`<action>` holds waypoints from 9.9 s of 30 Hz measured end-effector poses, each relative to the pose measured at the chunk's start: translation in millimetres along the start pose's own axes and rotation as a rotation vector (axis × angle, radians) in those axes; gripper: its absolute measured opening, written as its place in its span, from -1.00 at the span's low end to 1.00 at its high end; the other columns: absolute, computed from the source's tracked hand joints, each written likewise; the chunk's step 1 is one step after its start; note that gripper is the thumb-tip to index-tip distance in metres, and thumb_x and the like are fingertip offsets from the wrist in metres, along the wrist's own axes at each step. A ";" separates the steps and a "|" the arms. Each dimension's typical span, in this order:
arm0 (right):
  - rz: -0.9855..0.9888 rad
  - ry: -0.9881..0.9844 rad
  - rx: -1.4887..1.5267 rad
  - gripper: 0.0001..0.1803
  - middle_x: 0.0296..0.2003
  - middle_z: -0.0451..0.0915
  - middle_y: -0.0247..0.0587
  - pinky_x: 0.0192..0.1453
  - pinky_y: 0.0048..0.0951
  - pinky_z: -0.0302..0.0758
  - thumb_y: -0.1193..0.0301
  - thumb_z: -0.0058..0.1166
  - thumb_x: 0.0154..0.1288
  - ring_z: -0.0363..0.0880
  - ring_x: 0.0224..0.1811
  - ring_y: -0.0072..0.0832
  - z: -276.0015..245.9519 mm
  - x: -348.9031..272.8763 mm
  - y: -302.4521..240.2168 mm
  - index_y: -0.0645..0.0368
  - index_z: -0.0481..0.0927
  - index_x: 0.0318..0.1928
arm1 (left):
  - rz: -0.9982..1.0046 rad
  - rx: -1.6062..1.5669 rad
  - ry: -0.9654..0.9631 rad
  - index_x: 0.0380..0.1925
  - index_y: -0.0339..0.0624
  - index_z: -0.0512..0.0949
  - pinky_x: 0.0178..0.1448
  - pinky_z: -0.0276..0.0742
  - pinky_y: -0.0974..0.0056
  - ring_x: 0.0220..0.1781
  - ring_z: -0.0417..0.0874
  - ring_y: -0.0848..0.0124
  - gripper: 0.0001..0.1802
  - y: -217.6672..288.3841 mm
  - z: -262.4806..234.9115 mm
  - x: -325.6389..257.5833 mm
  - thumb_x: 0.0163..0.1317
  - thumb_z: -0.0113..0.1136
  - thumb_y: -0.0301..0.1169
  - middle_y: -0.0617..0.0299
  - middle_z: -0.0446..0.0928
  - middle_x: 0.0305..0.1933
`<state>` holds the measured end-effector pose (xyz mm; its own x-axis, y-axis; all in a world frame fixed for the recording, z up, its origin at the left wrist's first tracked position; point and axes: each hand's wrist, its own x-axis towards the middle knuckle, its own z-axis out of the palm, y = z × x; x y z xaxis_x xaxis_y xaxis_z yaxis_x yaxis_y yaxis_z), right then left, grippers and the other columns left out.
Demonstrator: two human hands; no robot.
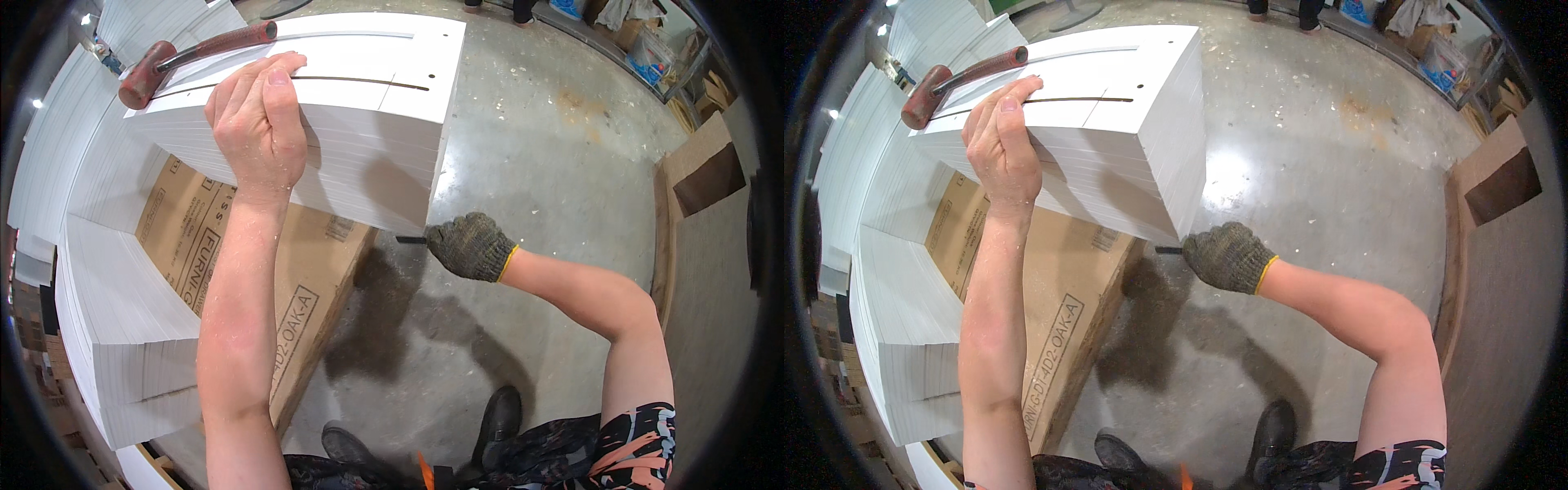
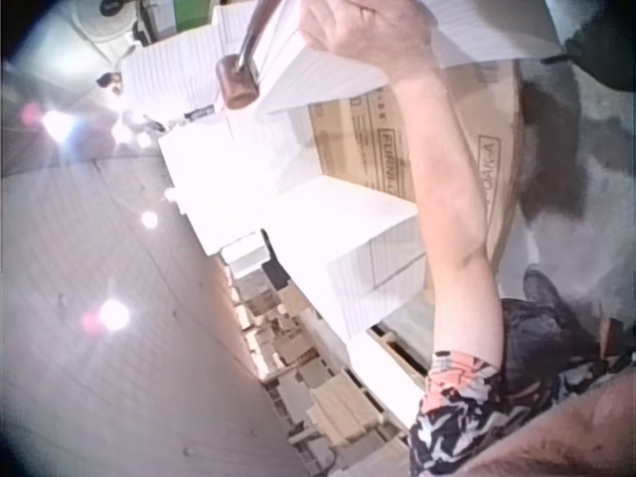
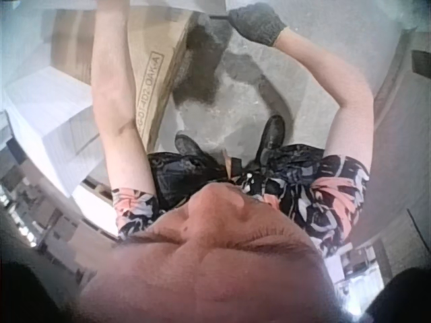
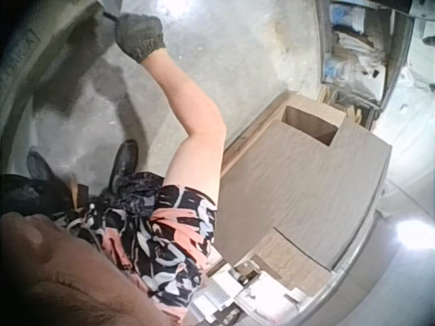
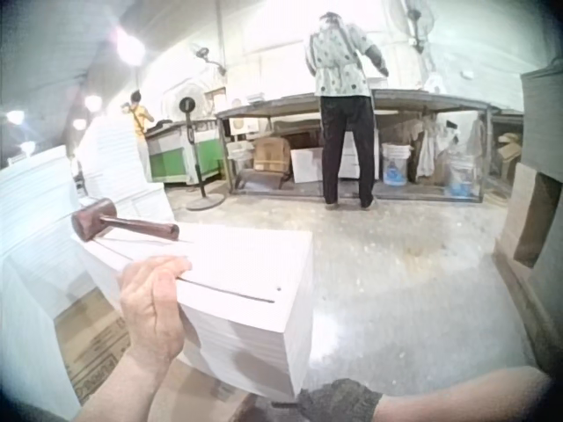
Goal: The person sands the edges and corners of a stack of white boards by hand, moving the sandpaper along the sides and corners of the stack while holding it steady.
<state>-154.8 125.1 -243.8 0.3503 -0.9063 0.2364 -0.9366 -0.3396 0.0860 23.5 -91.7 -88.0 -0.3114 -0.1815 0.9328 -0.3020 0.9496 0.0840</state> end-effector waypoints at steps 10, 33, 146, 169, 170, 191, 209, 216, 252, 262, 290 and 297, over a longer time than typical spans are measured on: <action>-0.011 0.496 -0.983 -0.50 0.13 0.54 -0.14 0.10 -0.16 0.53 0.33 0.00 0.34 0.53 0.12 -0.25 -154.2 40.8 47.2 0.14 0.44 0.27 | -0.002 0.024 0.016 -0.31 -0.12 0.73 0.23 0.32 0.22 0.00 0.62 0.31 -0.59 -7.4 -1.8 -4.9 0.44 -0.16 -0.30 0.23 0.72 -0.22; 0.019 0.480 -0.654 -0.59 -0.16 0.59 -0.05 -0.32 -0.36 0.55 0.28 -0.02 0.36 0.61 -0.21 -0.35 -141.3 20.8 29.2 0.20 0.51 0.14 | -0.014 0.044 0.032 -0.28 -0.13 0.72 0.25 0.28 0.23 0.02 0.61 0.32 -0.57 2.8 -4.1 0.5 0.45 -0.20 -0.29 0.24 0.71 -0.19; -0.016 0.652 -0.292 -0.60 -0.03 0.61 -0.12 0.01 -0.39 0.62 0.36 0.06 0.39 0.63 -0.02 -0.41 -178.0 49.5 49.9 0.14 0.52 0.20 | -0.022 0.021 -0.081 -0.22 -0.22 0.69 0.24 0.33 0.17 0.04 0.62 0.22 -0.55 8.9 -8.3 1.6 0.47 -0.25 -0.31 0.14 0.71 -0.13; 0.056 -0.117 0.074 -0.86 -0.65 0.50 -0.21 -0.56 -0.12 0.45 0.34 0.00 0.25 0.56 -0.64 -0.21 37.9 -0.5 13.1 0.13 0.51 -0.33 | 0.032 -0.001 0.025 -0.28 -0.19 0.72 0.19 0.36 0.20 -0.01 0.64 0.27 -0.55 -2.2 1.2 0.6 0.45 -0.21 -0.31 0.19 0.72 -0.21; 0.030 -0.083 0.026 -0.86 -0.67 0.49 -0.23 -0.58 -0.16 0.46 0.34 0.01 0.26 0.56 -0.65 -0.24 28.3 3.9 14.7 0.13 0.50 -0.35 | 0.031 -0.001 0.023 -0.28 -0.19 0.72 0.20 0.36 0.20 -0.02 0.64 0.27 -0.55 -2.3 0.6 0.2 0.45 -0.21 -0.31 0.19 0.72 -0.21; -0.219 -0.153 -0.031 -0.81 -0.56 0.53 -0.27 -0.44 -0.19 0.50 0.25 -0.02 0.27 0.61 -0.48 -0.28 31.5 -1.8 37.6 0.09 0.53 -0.27 | 0.045 -0.004 0.026 -0.32 -0.29 0.70 0.12 0.44 0.21 -0.09 0.69 0.25 -0.56 1.0 1.7 2.6 0.42 -0.23 -0.38 0.12 0.72 -0.24; -0.201 0.360 -0.121 -0.82 -0.58 0.47 -0.39 -0.52 -0.37 0.46 0.14 -0.02 0.40 0.51 -0.57 -0.46 -81.1 28.2 57.0 -0.10 0.51 -0.26 | -0.029 0.031 -0.058 -0.21 -0.33 0.69 0.18 0.41 0.16 0.01 0.62 0.19 -0.51 9.4 -0.1 0.8 0.45 -0.30 -0.34 0.08 0.70 -0.13; -0.283 0.145 -0.224 -0.85 -0.64 0.47 -0.32 -0.53 -0.26 0.48 0.27 0.05 0.21 0.54 -0.58 -0.35 -24.2 21.3 53.2 0.01 0.49 -0.45 | -0.013 -0.010 -0.028 -0.24 -0.29 0.70 0.18 0.41 0.17 -0.01 0.67 0.21 -0.54 4.3 -2.1 3.8 0.44 -0.25 -0.34 0.09 0.71 -0.18; -0.292 0.123 0.074 -0.85 -0.61 0.56 -0.30 -0.45 -0.26 0.57 0.27 0.04 0.24 0.62 -0.55 -0.34 -17.9 14.3 47.2 -0.03 0.54 -0.45 | -0.053 0.036 -0.084 -0.19 -0.26 0.68 0.28 0.28 0.17 0.10 0.59 0.20 -0.53 14.4 -4.1 6.2 0.46 -0.28 -0.30 0.13 0.69 -0.10; 0.003 0.629 -0.559 -0.63 -0.09 0.58 -0.20 -0.09 -0.21 0.60 0.20 0.02 0.34 0.60 -0.06 -0.44 -166.7 60.7 55.2 0.05 0.55 0.09 | 0.056 0.096 -0.065 -0.24 -0.30 0.68 0.21 0.36 0.16 0.02 0.63 0.18 -0.55 9.1 -9.5 6.7 0.46 -0.26 -0.36 0.08 0.70 -0.14; -0.086 0.729 -0.358 -0.58 -0.02 0.58 -0.24 0.04 -0.14 0.52 0.25 0.08 0.25 0.56 -0.02 -0.32 -151.8 49.9 74.6 0.02 0.56 0.12 | 0.025 0.038 -0.022 -0.26 -0.26 0.70 0.18 0.39 0.19 0.00 0.64 0.23 -0.56 2.8 -4.9 3.3 0.44 -0.23 -0.35 0.14 0.71 -0.18; -0.164 -0.110 -0.143 -0.76 -0.60 0.54 -0.24 -0.48 -0.23 0.53 0.23 -0.02 0.36 0.58 -0.62 -0.29 -24.2 3.6 31.0 0.15 0.48 -0.16 | 0.021 -0.026 -0.008 -0.27 -0.27 0.70 0.16 0.40 0.19 -0.05 0.66 0.23 -0.57 6.8 2.3 3.4 0.44 -0.21 -0.36 0.10 0.71 -0.19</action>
<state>-182.6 117.5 -216.8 0.4886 -0.8665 0.1022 -0.8553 -0.4525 0.2525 18.3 -86.5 -85.1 -0.3247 -0.1634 0.9316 -0.2714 0.9596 0.0737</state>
